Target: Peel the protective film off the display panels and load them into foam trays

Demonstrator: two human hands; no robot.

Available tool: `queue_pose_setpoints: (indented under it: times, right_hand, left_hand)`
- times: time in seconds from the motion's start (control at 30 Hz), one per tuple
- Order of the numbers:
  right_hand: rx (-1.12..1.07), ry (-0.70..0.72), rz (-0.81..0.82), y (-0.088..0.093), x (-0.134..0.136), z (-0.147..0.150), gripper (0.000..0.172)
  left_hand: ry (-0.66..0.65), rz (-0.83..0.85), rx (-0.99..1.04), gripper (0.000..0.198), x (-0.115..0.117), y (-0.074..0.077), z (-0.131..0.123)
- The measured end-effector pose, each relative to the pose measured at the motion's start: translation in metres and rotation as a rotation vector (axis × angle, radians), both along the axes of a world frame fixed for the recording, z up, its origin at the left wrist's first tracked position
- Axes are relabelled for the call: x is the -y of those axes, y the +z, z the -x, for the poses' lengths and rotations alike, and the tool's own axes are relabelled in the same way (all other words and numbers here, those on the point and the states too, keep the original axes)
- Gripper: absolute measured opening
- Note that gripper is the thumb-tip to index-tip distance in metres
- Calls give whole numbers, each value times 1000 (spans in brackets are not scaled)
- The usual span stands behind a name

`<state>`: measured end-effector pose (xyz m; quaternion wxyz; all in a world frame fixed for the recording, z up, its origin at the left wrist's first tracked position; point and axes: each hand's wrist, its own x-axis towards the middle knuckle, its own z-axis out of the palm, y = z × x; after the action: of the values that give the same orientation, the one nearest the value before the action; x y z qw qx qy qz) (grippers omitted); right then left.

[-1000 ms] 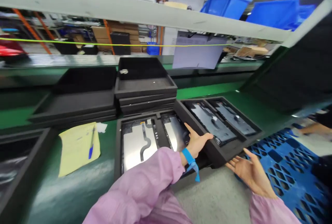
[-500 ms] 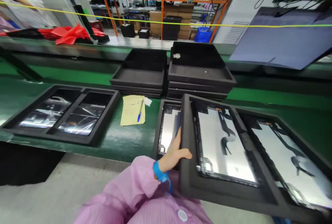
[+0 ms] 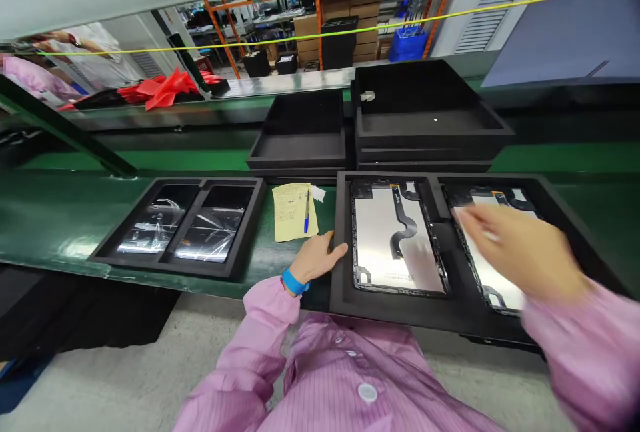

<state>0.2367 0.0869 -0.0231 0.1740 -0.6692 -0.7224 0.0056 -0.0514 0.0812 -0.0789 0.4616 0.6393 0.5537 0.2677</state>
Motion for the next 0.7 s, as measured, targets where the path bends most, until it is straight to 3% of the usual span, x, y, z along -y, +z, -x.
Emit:
queue_pose_setpoints:
  times: [0.1,0.2,0.37,0.47,0.57,0.63,0.7]
  right_hand:
    - [114,253,103,-3,-69,29,24]
    - [195,361,123,-15,-108,51,30]
    - [230,354,101,-31,-105,60,39]
    - [210,300,106,-28,-106,63,41]
    - [150,229,118,4,-112,62,41]
    - [112,166,47,43,-103,58,42]
    - [70,94,-129,86,-73,53,49]
  left_hand:
    - [110,-84,-86,32,6,10,3]
    - [200,-113,-53,32,18,16,4]
    - [312,-109,135,30,30,19,-6]
    - [304,-60,290,30,33,22,-15]
    - [127,103,465,44,41,34,-22]
    - [-67,358,685,58,50,49,-24]
    - [-183,615,1001,67,59,70,-27]
